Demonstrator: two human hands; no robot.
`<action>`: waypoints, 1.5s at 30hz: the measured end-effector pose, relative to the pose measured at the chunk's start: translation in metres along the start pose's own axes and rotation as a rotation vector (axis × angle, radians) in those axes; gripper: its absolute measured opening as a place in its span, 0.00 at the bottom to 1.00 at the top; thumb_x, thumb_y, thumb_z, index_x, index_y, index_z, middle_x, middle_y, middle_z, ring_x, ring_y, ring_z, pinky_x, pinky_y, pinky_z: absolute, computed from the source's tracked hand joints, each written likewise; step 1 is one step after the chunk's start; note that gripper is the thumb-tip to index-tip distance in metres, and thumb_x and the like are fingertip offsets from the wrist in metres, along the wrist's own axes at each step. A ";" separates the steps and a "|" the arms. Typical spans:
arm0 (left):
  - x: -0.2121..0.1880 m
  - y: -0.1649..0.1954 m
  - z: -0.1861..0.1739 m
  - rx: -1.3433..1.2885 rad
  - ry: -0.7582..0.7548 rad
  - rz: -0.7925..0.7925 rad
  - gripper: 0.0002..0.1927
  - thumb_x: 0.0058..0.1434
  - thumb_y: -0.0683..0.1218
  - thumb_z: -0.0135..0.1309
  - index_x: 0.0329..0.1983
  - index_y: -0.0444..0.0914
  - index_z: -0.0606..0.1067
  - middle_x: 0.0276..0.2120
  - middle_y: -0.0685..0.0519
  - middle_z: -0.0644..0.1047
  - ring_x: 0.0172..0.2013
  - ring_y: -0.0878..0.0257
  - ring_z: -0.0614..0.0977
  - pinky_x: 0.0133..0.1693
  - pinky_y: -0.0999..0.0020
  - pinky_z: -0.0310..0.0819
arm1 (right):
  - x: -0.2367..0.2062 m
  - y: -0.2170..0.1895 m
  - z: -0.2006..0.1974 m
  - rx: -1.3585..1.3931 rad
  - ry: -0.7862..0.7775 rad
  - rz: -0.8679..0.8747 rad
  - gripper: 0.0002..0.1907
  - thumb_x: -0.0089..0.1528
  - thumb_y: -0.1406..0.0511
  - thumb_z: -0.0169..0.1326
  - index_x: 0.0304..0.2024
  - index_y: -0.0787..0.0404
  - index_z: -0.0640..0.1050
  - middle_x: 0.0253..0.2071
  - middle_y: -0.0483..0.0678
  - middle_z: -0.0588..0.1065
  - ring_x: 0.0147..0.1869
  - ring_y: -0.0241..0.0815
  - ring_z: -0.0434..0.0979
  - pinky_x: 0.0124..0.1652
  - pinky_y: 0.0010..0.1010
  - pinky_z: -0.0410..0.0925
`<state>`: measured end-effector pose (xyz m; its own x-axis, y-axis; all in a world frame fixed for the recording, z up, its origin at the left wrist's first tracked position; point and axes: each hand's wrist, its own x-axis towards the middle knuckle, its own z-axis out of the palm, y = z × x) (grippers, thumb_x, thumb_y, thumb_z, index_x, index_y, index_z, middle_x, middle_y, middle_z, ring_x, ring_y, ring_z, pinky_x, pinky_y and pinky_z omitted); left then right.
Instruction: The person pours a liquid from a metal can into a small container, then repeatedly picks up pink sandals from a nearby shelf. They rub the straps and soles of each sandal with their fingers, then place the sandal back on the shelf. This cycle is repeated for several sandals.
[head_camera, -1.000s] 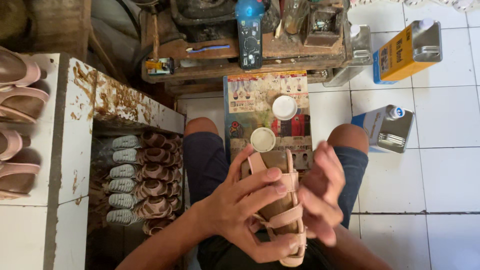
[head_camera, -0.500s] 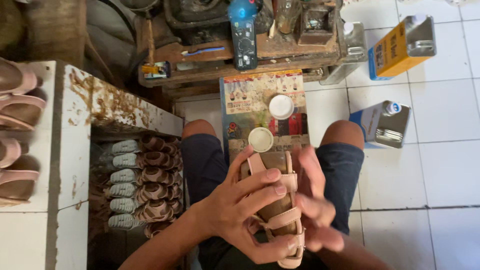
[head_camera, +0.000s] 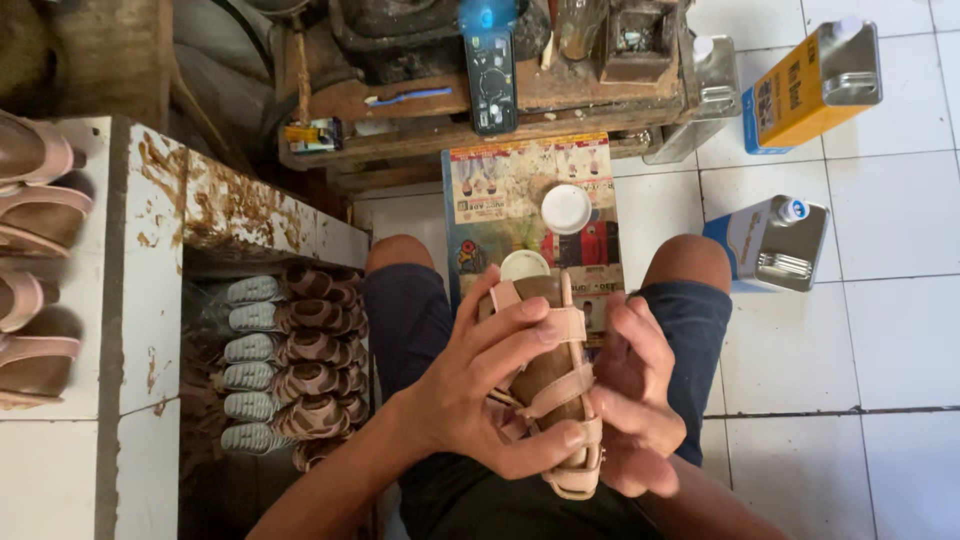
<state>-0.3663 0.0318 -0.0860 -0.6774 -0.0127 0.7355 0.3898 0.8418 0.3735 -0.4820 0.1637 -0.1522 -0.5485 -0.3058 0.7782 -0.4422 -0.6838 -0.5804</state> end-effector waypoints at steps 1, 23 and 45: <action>-0.001 -0.001 0.001 0.001 -0.004 0.015 0.28 0.69 0.53 0.71 0.63 0.63 0.66 0.66 0.46 0.64 0.70 0.44 0.69 0.72 0.22 0.54 | 0.002 -0.001 0.001 -0.067 0.049 -0.028 0.36 0.75 0.44 0.23 0.63 0.58 0.72 0.72 0.75 0.59 0.81 0.67 0.55 0.76 0.59 0.50; -0.007 -0.005 0.012 -0.109 -0.011 -0.168 0.23 0.67 0.49 0.68 0.61 0.59 0.72 0.66 0.48 0.64 0.72 0.44 0.67 0.73 0.29 0.53 | 0.009 -0.008 -0.014 -0.092 -0.132 0.119 0.28 0.74 0.45 0.34 0.59 0.59 0.70 0.68 0.74 0.60 0.77 0.70 0.59 0.74 0.66 0.54; -0.003 -0.015 0.021 -0.146 0.002 -0.243 0.38 0.54 0.36 0.66 0.66 0.51 0.67 0.69 0.43 0.62 0.73 0.40 0.65 0.74 0.32 0.57 | 0.015 -0.004 -0.029 -0.453 -0.137 0.064 0.27 0.76 0.51 0.38 0.50 0.65 0.79 0.60 0.65 0.71 0.74 0.63 0.65 0.74 0.56 0.57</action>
<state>-0.3831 0.0306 -0.1060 -0.7608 -0.2063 0.6153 0.3013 0.7275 0.6165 -0.5091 0.1814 -0.1454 -0.4998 -0.4432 0.7441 -0.6918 -0.3126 -0.6509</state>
